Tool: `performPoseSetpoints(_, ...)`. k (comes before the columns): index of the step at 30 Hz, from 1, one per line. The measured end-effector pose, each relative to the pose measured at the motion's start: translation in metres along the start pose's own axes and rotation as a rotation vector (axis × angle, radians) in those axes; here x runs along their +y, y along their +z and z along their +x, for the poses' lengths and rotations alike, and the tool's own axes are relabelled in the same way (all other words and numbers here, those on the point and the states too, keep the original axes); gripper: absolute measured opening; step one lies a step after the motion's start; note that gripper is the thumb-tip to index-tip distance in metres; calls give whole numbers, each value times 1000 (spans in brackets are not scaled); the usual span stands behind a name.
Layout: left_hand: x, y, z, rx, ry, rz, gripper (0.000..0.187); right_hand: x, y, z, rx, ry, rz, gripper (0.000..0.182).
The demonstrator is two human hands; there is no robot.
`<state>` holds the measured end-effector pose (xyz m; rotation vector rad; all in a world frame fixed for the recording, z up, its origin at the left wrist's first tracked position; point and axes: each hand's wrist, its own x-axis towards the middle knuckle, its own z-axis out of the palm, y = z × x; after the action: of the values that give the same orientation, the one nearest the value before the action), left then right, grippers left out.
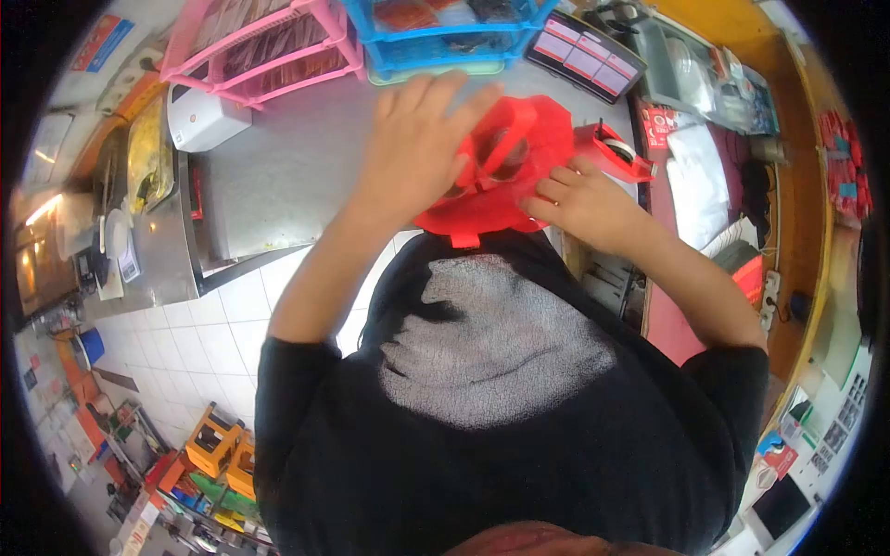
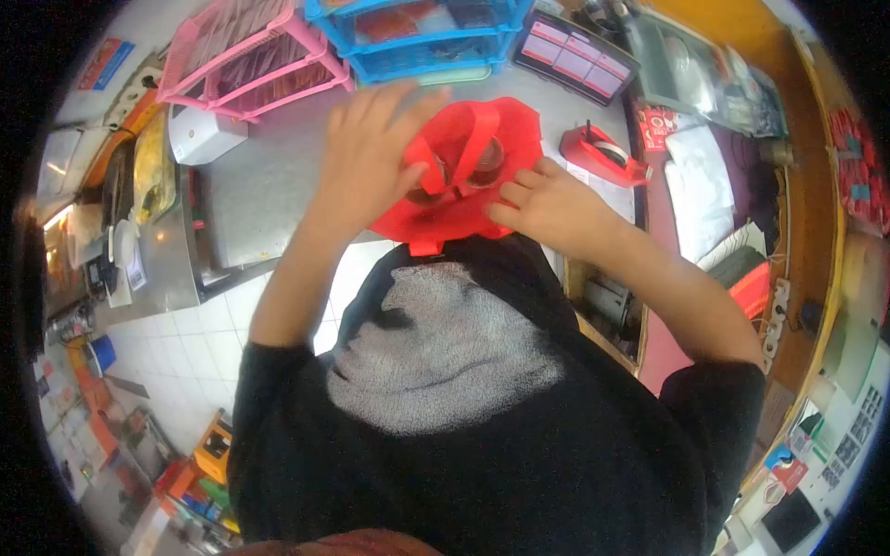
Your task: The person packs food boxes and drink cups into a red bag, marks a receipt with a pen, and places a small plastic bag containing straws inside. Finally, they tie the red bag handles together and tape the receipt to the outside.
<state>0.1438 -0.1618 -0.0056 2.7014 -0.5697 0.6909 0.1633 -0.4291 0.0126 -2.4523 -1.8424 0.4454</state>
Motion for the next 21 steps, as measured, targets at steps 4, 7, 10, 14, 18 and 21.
performPoseSetpoints(4,-26,35,28,-158,143,88,34,16,14,-7,156,-85,-55,26)
performPoseSetpoints(7,-39,16,39,-359,-154,-168,28,12,15,-2,440,-89,265,25)
performPoseSetpoints(10,-43,3,28,-383,16,-348,24,11,25,1,608,-64,444,27)
performPoseSetpoints(14,-21,6,20,-365,139,157,24,15,35,10,708,-78,621,30)
performPoseSetpoints(18,-23,-15,46,-424,-72,83,24,32,6,8,790,-219,1012,17)
performPoseSetpoints(21,-46,-13,29,19,-566,-692,20,51,-32,-20,674,-328,1279,7)
